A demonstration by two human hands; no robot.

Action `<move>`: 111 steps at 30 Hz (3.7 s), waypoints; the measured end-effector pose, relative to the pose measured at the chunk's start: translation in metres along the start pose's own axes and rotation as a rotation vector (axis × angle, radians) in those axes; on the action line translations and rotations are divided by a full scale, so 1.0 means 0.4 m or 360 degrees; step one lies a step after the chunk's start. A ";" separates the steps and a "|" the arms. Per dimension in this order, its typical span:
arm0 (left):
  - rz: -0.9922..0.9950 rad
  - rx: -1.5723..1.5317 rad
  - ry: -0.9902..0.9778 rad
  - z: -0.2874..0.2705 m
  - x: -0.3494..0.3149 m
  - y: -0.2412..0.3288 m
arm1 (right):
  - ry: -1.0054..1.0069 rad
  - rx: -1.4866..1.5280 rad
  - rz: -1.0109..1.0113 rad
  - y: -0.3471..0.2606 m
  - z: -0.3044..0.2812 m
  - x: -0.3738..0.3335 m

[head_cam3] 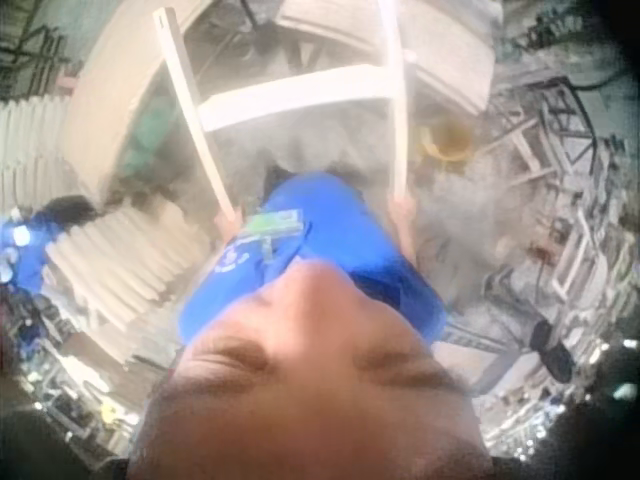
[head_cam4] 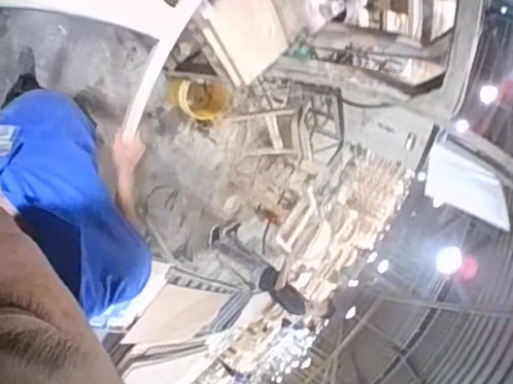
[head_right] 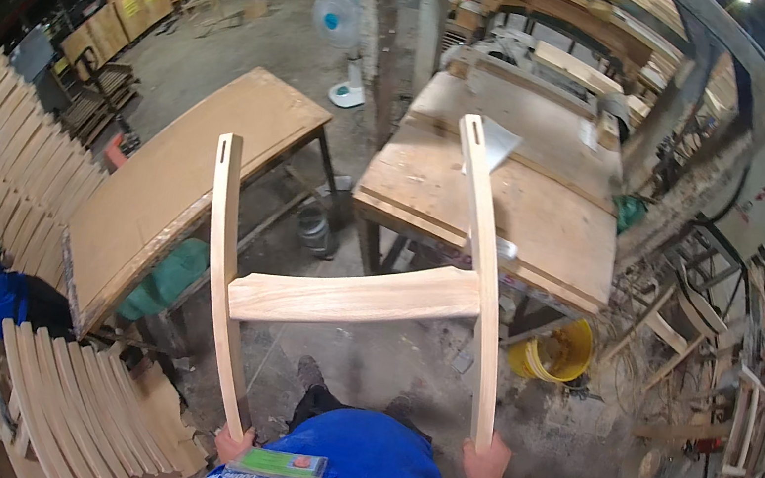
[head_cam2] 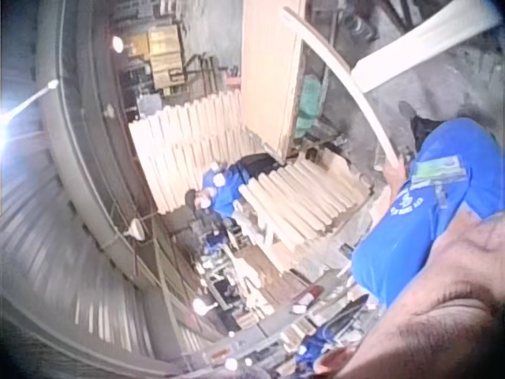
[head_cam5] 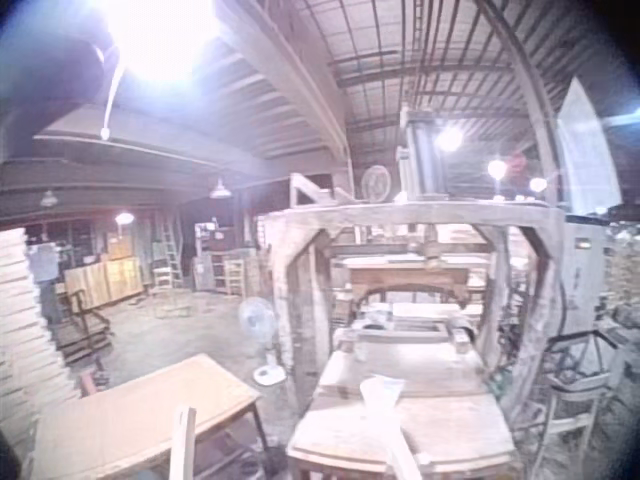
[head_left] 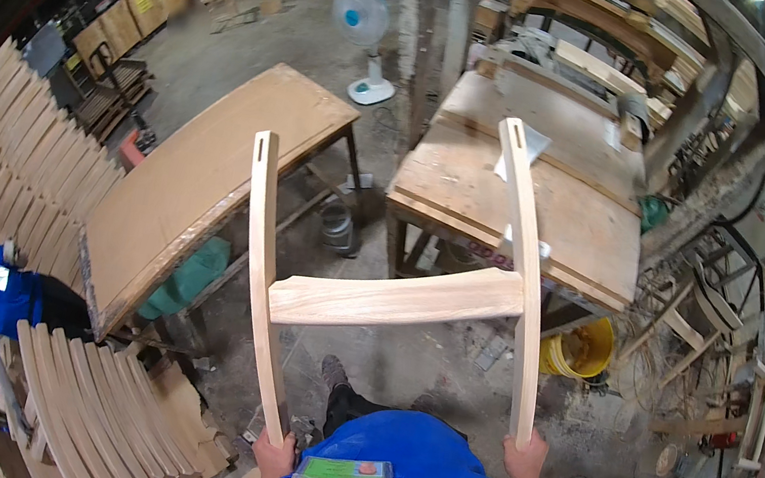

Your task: The person assembles wooden chair frames by attaching curved backrest pieces to chair frames. They repeatedly pick up frames and backrests, align and fit them together, and place the assembled units onto a nearby stack.

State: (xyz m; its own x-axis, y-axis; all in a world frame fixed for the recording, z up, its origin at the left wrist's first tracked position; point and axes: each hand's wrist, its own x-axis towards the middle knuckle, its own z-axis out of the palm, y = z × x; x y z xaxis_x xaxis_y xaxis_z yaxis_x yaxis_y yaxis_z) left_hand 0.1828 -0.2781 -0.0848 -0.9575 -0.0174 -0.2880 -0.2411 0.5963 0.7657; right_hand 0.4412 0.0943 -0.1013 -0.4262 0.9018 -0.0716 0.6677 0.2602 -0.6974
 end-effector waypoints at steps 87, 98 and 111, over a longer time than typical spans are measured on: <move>0.3907 0.1531 -0.3605 0.828 -0.607 0.297 | 0.2623 -0.0668 0.3606 -0.554 0.374 -1.545; 0.3496 0.0523 -0.3772 0.812 -0.757 0.353 | 0.3695 -0.0818 0.1800 -0.646 -0.028 -1.460; 0.3955 -0.1350 -0.1973 0.790 -0.916 0.814 | 0.2345 0.0794 0.0723 -0.371 -0.309 -1.010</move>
State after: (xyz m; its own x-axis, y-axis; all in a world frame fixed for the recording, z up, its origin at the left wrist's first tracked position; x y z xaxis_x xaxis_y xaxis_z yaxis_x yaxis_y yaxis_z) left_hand 0.5053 0.1759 0.0885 0.5992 -0.0338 0.7999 -0.0194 -0.9994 -0.0277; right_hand 0.5897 -0.2659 0.1193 0.8608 0.4764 0.1793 0.1895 0.0268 -0.9815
